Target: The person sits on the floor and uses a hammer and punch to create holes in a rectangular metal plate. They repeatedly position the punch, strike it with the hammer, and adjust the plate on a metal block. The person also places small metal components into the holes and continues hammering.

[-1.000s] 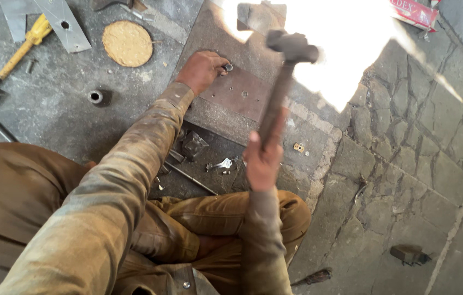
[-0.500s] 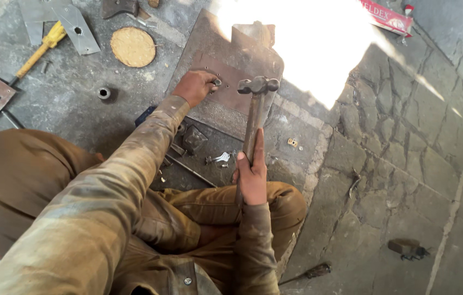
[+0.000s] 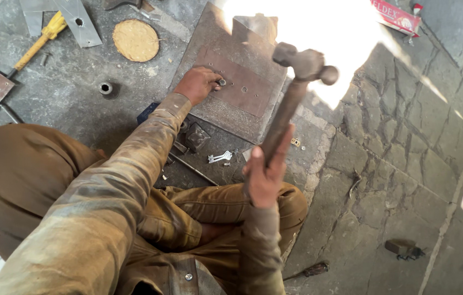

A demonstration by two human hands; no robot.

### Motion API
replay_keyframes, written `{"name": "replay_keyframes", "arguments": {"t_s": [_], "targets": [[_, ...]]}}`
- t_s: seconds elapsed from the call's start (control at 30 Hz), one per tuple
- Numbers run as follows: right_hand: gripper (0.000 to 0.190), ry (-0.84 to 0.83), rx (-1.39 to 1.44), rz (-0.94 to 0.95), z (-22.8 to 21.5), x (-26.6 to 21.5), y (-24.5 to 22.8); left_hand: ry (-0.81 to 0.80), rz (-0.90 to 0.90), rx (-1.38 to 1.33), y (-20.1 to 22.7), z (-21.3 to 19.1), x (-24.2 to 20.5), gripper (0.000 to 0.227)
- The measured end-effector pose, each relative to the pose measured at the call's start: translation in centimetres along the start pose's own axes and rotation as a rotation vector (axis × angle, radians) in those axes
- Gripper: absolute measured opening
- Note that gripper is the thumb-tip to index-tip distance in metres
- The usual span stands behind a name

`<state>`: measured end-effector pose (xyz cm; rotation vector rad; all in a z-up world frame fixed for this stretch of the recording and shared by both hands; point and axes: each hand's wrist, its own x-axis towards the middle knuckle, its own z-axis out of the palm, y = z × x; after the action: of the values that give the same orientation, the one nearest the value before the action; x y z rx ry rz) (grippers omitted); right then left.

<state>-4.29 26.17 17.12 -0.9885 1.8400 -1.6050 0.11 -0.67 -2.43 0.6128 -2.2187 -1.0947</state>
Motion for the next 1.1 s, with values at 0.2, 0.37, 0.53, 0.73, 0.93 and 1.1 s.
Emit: {"name": "replay_keyframes", "arguments": {"t_s": [0.2,0.37,0.53,0.73,0.93,1.1], "targets": [[0.080,-0.184,-0.495,0.309,2.4,2.5,5.5,0.037,0.075,0.048,0.0,0.2,-0.3,0.025],[0.076,-0.104,-0.336,0.327,1.8,0.5,4.5,0.022,-0.372,-0.259,0.5,-1.4,0.0,0.021],[0.080,-0.060,-0.246,0.329,2.5,-0.4,2.2,0.165,-0.290,-0.147,0.1,-3.2,-0.7,0.025],[0.077,-0.115,-0.175,0.177,1.9,0.3,-0.5,0.057,-0.259,-0.102,-0.2,-3.0,-1.1,0.024],[0.078,-0.073,-0.026,-0.026,1.9,0.5,-1.7,0.065,-0.069,0.077,-0.4,-2.7,-1.2,0.024],[0.076,-0.045,-0.039,-0.189,1.9,0.1,1.0,0.097,-0.091,0.058,-0.7,-2.2,-1.6,0.023]]}}
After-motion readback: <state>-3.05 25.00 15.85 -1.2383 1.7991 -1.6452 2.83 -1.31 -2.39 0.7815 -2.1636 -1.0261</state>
